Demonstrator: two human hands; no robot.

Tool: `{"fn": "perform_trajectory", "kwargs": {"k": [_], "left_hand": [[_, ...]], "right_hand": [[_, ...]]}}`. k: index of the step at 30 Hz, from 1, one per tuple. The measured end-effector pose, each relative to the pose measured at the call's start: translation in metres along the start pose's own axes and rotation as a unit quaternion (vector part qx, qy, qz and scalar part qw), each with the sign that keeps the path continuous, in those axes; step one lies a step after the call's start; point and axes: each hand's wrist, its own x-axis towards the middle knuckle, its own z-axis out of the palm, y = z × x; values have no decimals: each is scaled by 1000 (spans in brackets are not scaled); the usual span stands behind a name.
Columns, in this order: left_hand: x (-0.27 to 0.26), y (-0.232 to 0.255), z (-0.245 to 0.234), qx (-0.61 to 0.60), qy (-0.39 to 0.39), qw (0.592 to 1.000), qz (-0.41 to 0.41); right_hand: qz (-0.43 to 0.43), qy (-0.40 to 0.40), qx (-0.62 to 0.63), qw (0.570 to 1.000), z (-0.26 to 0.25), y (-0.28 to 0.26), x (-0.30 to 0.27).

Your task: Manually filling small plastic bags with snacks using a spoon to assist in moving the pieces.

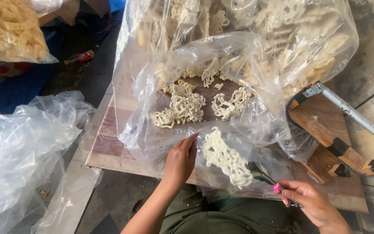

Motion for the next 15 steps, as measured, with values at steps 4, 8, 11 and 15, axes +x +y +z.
{"fn": "perform_trajectory", "kwargs": {"k": [4, 8, 11, 15], "left_hand": [[-1, 4, 9, 47, -8, 992, 116], [-15, 5, 27, 87, -63, 961, 253], [-24, 10, 39, 91, -97, 956, 262], [-47, 34, 55, 70, -101, 957, 264]], "right_hand": [[76, 4, -108, 991, 9, -19, -15], [96, 33, -116, 988, 21, -25, -9], [75, 47, -89, 992, 27, 0, 7], [42, 47, -77, 995, 76, 20, 12]]}}
